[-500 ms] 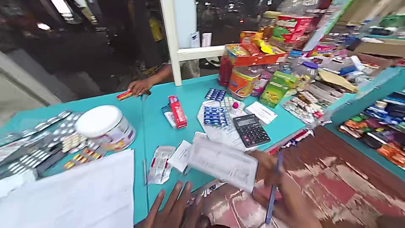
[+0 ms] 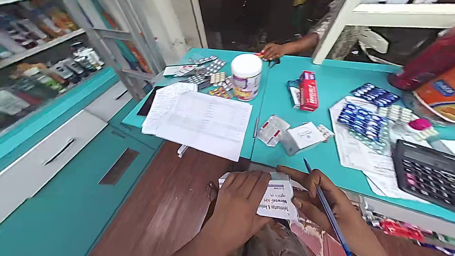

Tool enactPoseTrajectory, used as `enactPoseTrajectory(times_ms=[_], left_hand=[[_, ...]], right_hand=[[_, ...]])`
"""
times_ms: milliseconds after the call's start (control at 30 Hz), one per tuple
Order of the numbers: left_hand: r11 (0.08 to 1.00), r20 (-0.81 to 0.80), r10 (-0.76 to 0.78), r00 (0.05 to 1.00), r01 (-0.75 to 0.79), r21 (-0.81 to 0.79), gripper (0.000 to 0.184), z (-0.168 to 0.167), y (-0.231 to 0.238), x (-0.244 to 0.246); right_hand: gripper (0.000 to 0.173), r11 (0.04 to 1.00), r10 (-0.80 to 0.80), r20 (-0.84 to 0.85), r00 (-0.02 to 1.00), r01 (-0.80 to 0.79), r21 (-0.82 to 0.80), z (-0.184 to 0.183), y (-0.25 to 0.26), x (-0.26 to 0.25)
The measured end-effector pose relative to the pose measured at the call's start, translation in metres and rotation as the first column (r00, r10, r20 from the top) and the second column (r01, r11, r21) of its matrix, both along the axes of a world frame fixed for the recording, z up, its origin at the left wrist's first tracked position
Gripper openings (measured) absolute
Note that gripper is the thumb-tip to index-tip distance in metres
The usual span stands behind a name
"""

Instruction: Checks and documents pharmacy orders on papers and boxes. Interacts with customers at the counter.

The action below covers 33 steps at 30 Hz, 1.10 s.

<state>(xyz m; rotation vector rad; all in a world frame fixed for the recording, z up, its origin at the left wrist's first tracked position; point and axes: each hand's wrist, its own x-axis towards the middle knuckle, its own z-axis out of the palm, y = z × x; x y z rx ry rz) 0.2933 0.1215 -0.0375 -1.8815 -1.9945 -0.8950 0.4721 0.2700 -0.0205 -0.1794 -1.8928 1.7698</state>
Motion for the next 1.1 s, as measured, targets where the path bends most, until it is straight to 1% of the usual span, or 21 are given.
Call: enactPoseTrajectory(times_ms=[133,200,267,400,500,633,700,800,833,900,967,1033,1067,1100], left_hand=[[0.997,0.032,0.07,0.997,-0.07,0.009,0.063,-0.012,-0.027,-0.015],[0.997,0.042,0.082,0.996,-0.083,0.005,0.063,-0.017,-0.04,-0.025],[0.996,0.046,0.083,0.995,-0.082,-0.024,0.062,-0.022,-0.052,-0.036],[0.998,0.077,0.057,0.995,-0.054,-0.042,0.061,-0.035,-0.073,-0.067],[0.999,0.133,0.02,0.991,-0.015,-0.036,0.063,-0.044,-0.093,-0.096],[1.0,0.171,0.022,0.985,-0.022,-0.001,0.066,-0.055,-0.125,-0.14],[0.999,0.181,0.036,0.983,-0.034,-0.013,0.066,-0.061,-0.144,-0.163],[0.996,0.129,0.085,0.988,-0.079,-0.048,0.068,-0.07,-0.174,-0.195],[0.994,0.114,0.102,0.988,-0.096,-0.058,0.068,-0.073,-0.183,-0.205],[0.986,0.078,0.147,0.986,-0.14,-0.089,0.07,-0.078,-0.2,-0.224],[0.972,0.067,0.202,0.977,-0.192,-0.134,0.072,-0.079,-0.218,-0.246],[0.965,0.14,0.242,0.96,-0.223,-0.138,0.081,-0.081,-0.233,-0.27],[0.971,0.238,0.23,0.944,-0.205,-0.126,0.088,-0.084,-0.24,-0.281],[0.982,0.394,0.185,0.9,-0.154,-0.108,0.097,-0.086,-0.246,-0.288]], right_hand=[[0.022,0.989,0.149,0.031,0.988,-0.149,-0.017,-0.007,-0.005,-0.025],[0.025,0.983,0.183,0.051,0.982,-0.183,-0.014,-0.014,-0.012,-0.04],[0.032,0.984,0.18,0.086,0.98,-0.18,-0.006,-0.021,-0.022,-0.054],[0.038,0.99,0.138,0.183,0.973,-0.135,-0.031,-0.024,-0.051,-0.083],[0.036,0.993,0.116,0.245,0.963,-0.114,-0.023,-0.021,-0.073,-0.108],[0.031,0.994,0.054,0.277,0.959,-0.079,0.077,-0.026,-0.105,-0.151],[0.029,0.989,0.081,0.295,0.952,-0.113,0.095,-0.034,-0.12,-0.175],[0.038,0.983,0.173,0.332,0.927,-0.182,-0.006,-0.041,-0.149,-0.207],[0.04,0.986,0.162,0.324,0.932,-0.164,-0.023,-0.047,-0.159,-0.218],[0.038,0.997,0.073,0.285,0.956,-0.064,-0.042,-0.063,-0.178,-0.237],[0.035,0.994,0.009,0.222,0.975,0.016,-0.11,-0.078,-0.186,-0.249],[0.034,0.974,-0.013,0.198,0.98,0.058,-0.22,-0.085,-0.188,-0.252],[0.033,0.954,-0.008,0.192,0.981,0.064,-0.291,-0.086,-0.189,-0.251],[0.032,0.928,0.003,0.175,0.985,0.063,-0.367,-0.088,-0.191,-0.249]])
